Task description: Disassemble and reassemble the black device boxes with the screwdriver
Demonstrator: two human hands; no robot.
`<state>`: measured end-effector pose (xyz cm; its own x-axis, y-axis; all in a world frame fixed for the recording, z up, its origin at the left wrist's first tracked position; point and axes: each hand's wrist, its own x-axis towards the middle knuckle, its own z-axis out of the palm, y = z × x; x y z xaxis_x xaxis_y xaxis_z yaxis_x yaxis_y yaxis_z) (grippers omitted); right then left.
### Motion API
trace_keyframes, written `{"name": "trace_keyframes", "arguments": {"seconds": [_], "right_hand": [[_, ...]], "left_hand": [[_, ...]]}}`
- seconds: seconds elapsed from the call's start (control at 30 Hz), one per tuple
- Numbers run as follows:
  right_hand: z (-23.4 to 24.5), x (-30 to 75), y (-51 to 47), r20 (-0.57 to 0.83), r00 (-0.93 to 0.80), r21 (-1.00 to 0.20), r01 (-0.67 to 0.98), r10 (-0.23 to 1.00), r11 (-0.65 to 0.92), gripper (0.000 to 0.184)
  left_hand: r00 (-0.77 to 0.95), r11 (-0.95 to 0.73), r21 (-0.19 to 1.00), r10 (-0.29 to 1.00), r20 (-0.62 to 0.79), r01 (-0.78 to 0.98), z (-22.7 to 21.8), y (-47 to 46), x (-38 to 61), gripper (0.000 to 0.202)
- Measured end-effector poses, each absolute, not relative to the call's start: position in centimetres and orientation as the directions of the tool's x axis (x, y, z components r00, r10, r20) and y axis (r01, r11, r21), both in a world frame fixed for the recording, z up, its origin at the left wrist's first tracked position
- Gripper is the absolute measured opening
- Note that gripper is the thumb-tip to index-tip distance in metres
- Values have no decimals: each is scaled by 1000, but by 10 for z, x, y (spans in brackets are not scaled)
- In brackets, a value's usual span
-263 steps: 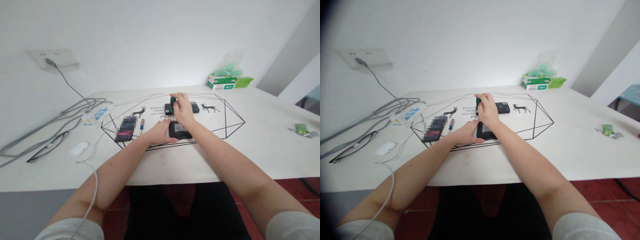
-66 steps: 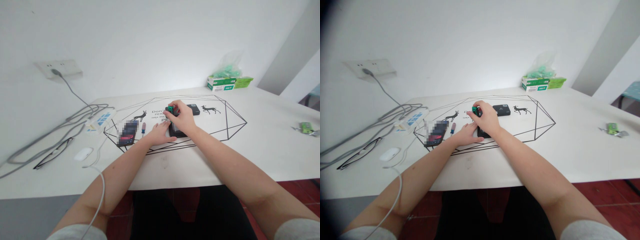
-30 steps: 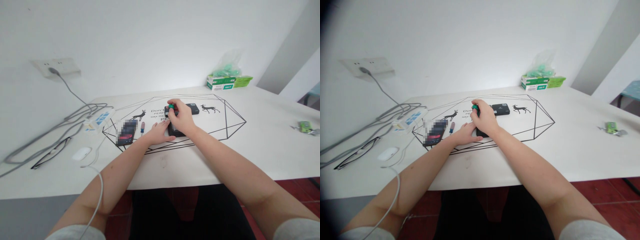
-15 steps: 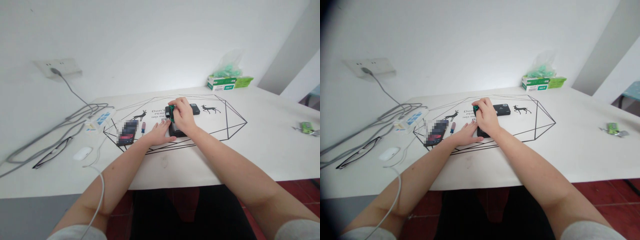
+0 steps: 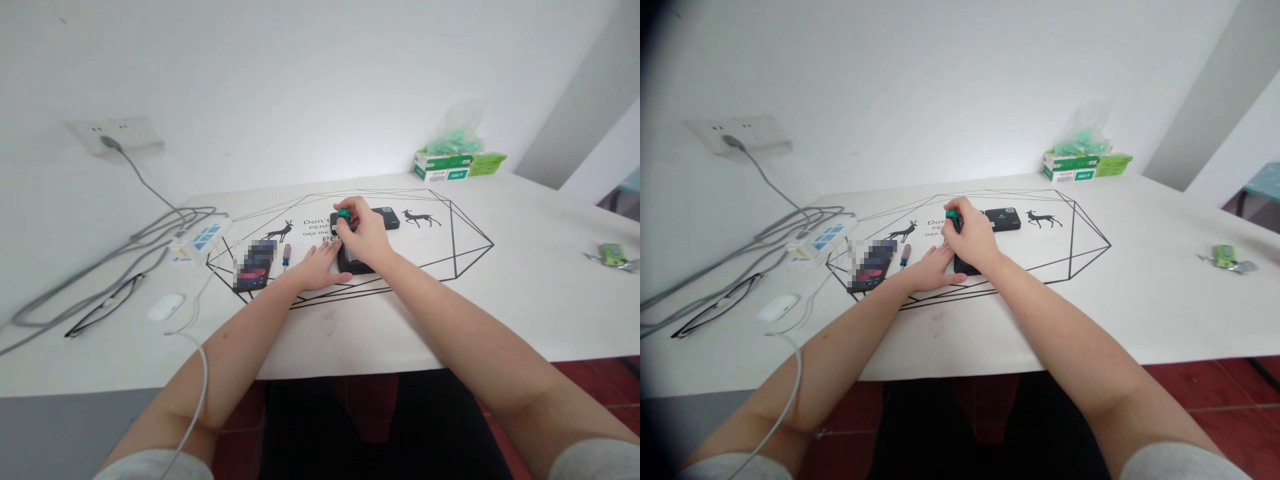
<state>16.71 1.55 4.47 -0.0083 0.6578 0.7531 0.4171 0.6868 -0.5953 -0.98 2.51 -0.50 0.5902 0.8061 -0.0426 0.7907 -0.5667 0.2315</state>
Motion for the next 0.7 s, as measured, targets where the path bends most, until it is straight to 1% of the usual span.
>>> {"name": "trace_keyframes", "arguments": {"seconds": [0.07, 0.13, 0.23, 0.4, 0.47, 0.53, 0.57, 0.63, 0.7], "right_hand": [[44, 168, 17, 771, -24, -571, 416, 637, 707, 28], [44, 169, 19, 818, -41, -509, 412, 574, 756, 30], [43, 170, 22, 878, -21, -428, 414, 479, 803, 33], [46, 169, 19, 885, 3, -431, 390, 466, 814, 33], [48, 168, 17, 864, 4, -470, 364, 503, 804, 25], [49, 167, 16, 813, 10, -550, 339, 582, 763, 13], [49, 166, 16, 779, 11, -595, 326, 626, 735, 13], [49, 165, 15, 715, 12, -670, 300, 699, 679, 24], [48, 164, 15, 674, 13, -713, 275, 739, 645, 28]], "left_hand": [[577, -547, 233, 813, -81, 804, -5, 25, -10, 113], [567, -534, 224, 816, -115, 815, -5, 25, -10, 114], [568, -538, 214, 815, -116, 816, -5, 25, -10, 115], [563, -532, 220, 819, -113, 818, -4, 25, -9, 115], [564, -532, 224, 818, -113, 816, -3, 24, -8, 115], [567, -534, 228, 816, -113, 814, -1, 23, -8, 115], [568, -535, 228, 815, -114, 814, 0, 22, -8, 115], [570, -538, 224, 814, -115, 813, 1, 22, -8, 115], [572, -540, 221, 812, -115, 812, 1, 22, -7, 114]]}}
